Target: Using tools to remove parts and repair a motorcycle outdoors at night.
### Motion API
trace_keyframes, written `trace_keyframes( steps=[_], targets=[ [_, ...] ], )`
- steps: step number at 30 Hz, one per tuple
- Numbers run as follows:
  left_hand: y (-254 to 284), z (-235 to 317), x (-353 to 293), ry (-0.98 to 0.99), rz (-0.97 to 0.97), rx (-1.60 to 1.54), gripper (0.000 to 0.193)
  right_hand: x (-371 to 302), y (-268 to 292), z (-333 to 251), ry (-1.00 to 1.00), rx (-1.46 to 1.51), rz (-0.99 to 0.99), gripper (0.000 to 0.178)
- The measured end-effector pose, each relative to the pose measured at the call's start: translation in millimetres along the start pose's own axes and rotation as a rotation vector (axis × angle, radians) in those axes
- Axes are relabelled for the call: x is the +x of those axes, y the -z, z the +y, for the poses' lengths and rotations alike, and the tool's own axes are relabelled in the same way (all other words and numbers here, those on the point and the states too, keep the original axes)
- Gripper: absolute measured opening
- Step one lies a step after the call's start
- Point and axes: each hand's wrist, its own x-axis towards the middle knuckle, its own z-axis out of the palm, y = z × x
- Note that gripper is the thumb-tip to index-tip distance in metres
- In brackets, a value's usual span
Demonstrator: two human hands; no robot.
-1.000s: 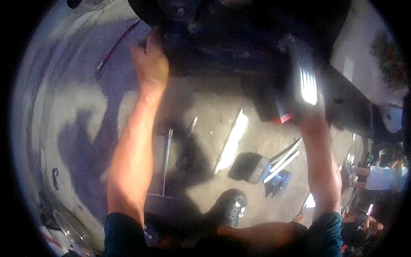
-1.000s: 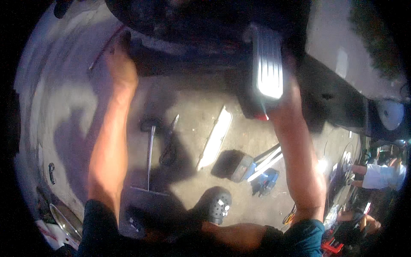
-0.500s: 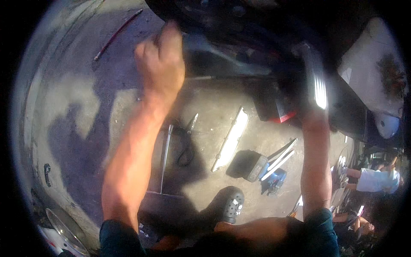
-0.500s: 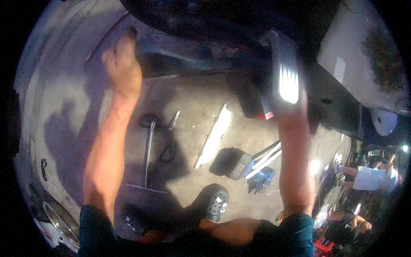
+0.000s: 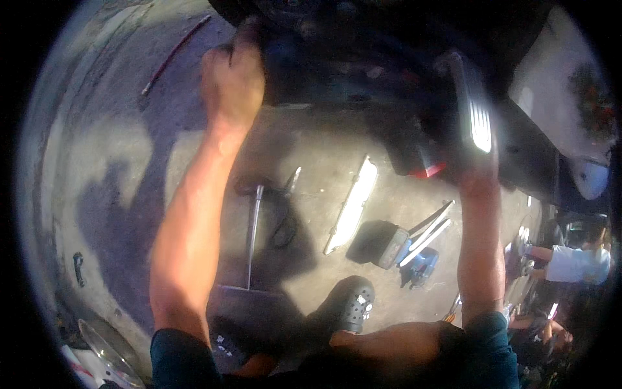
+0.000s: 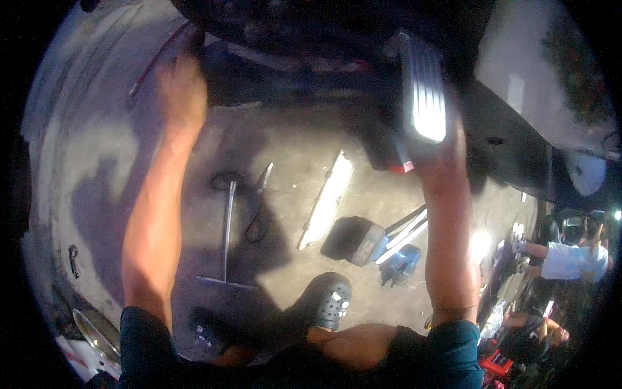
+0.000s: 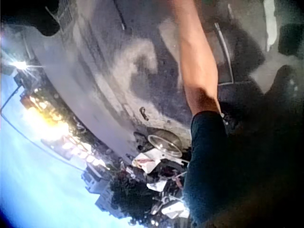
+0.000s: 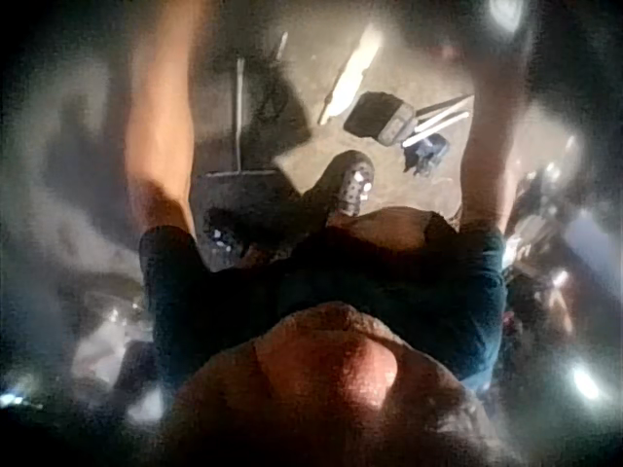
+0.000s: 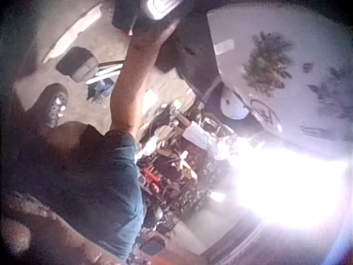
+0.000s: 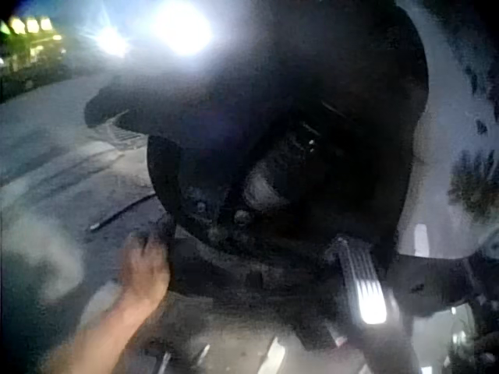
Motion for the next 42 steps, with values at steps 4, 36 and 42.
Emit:
trace_keyframes(
  steps=[4,36,42],
  targets=[
    [-15.1,-6.7,10.0,0.85,-0.118,-0.95,0.041,2.6,-31.2,-19.8,-0.26,0.877,0.015,0.042],
    [-43.4,-25.9,-17.4,0.817,-0.345,-1.06,0.038,15.7,-6.6,-60.7,0.134,-0.369,0.032,0.06],
    [-44.4,-42.0,-36.0,0.262,-0.255,-0.78,0.035,20.9,-15.9,-74.6,0.279,-0.463,0.091,0.066]
  ],
)
